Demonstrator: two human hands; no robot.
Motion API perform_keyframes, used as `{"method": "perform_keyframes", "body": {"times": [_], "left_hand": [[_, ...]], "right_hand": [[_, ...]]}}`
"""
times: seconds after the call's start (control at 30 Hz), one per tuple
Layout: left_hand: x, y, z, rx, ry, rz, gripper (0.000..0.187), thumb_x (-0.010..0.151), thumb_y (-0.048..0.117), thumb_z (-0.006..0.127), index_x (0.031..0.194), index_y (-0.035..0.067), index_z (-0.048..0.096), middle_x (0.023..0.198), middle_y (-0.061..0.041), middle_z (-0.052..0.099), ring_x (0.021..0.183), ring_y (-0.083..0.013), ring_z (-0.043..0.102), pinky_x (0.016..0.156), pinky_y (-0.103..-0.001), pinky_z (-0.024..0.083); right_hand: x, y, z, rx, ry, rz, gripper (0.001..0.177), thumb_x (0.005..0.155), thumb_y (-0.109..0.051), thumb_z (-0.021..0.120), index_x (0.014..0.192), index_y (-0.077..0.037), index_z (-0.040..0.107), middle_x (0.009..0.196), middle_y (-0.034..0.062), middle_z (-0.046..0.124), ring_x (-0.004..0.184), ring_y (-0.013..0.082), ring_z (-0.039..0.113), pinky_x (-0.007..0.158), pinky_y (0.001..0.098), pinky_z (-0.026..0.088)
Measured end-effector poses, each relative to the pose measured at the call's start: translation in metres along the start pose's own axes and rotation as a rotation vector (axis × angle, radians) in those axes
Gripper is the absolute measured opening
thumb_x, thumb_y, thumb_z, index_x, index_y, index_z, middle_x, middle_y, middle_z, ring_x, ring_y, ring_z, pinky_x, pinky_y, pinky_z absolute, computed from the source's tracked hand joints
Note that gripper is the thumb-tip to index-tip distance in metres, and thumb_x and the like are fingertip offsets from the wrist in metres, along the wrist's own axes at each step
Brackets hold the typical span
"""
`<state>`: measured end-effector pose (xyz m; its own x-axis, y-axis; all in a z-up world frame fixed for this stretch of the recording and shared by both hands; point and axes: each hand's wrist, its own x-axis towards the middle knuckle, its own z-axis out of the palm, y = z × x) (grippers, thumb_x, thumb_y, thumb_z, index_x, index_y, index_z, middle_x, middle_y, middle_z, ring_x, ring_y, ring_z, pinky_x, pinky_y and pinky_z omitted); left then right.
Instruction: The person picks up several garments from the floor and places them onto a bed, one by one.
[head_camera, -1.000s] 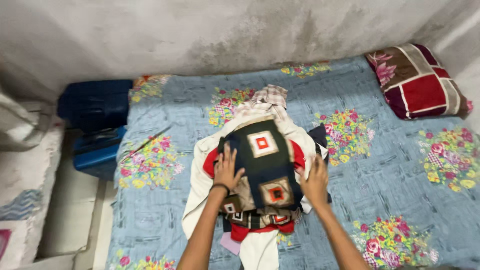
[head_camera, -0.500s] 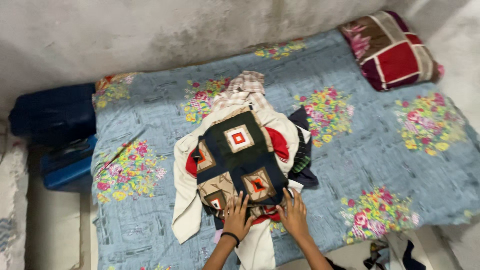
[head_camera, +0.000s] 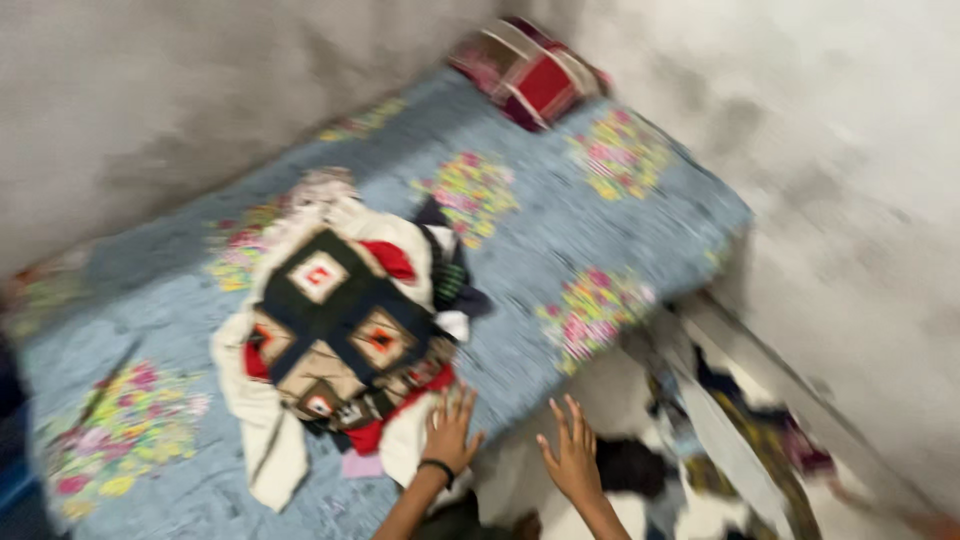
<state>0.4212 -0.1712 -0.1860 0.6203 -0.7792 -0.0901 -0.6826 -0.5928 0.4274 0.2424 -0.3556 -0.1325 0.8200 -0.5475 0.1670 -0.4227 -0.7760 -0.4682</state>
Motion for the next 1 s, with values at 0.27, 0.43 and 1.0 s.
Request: {"method": "perform_keyframes", "body": {"times": [0.27, 0.43, 1.0], "left_hand": [[-0.007, 0.089, 0.050, -0.007, -0.312, 0.207, 0.084, 0.093, 0.049, 0.061, 0.162, 0.026, 0.018, 0.171, -0.003, 0.008, 0.156, -0.0378, 0.008, 0.123, -0.058, 0.015], [-0.013, 0.145, 0.047, 0.136, -0.317, 0.425, 0.082, 0.093, 0.049, 0.062, 0.160, 0.026, 0.020, 0.171, -0.006, 0.001, 0.157, -0.0395, -0.002, 0.121, -0.060, 0.012], [0.051, 0.318, 0.102, -0.034, -0.450, 1.061, 0.058, 0.100, 0.036, 0.056, 0.155, 0.023, 0.041, 0.169, 0.001, 0.028, 0.160, -0.0328, 0.015, 0.125, -0.056, 0.020]], "right_hand": [[-0.180, 0.093, -0.044, -0.027, 0.209, 0.383, 0.074, 0.085, -0.031, 0.072, 0.150, -0.014, 0.040, 0.156, 0.0188, 0.033, 0.143, 0.0419, 0.035, 0.113, 0.0549, 0.033], [-0.277, 0.106, -0.060, -0.090, 0.453, 0.602, 0.075, 0.083, -0.031, 0.072, 0.148, -0.009, 0.043, 0.151, 0.0218, 0.039, 0.139, 0.0438, 0.040, 0.109, 0.0533, 0.038], [-0.350, 0.028, -0.035, -0.088, 0.748, 1.272, 0.076, 0.079, -0.025, 0.075, 0.147, -0.010, 0.045, 0.150, 0.0225, 0.042, 0.134, 0.0437, 0.042, 0.109, 0.0547, 0.037]]}}
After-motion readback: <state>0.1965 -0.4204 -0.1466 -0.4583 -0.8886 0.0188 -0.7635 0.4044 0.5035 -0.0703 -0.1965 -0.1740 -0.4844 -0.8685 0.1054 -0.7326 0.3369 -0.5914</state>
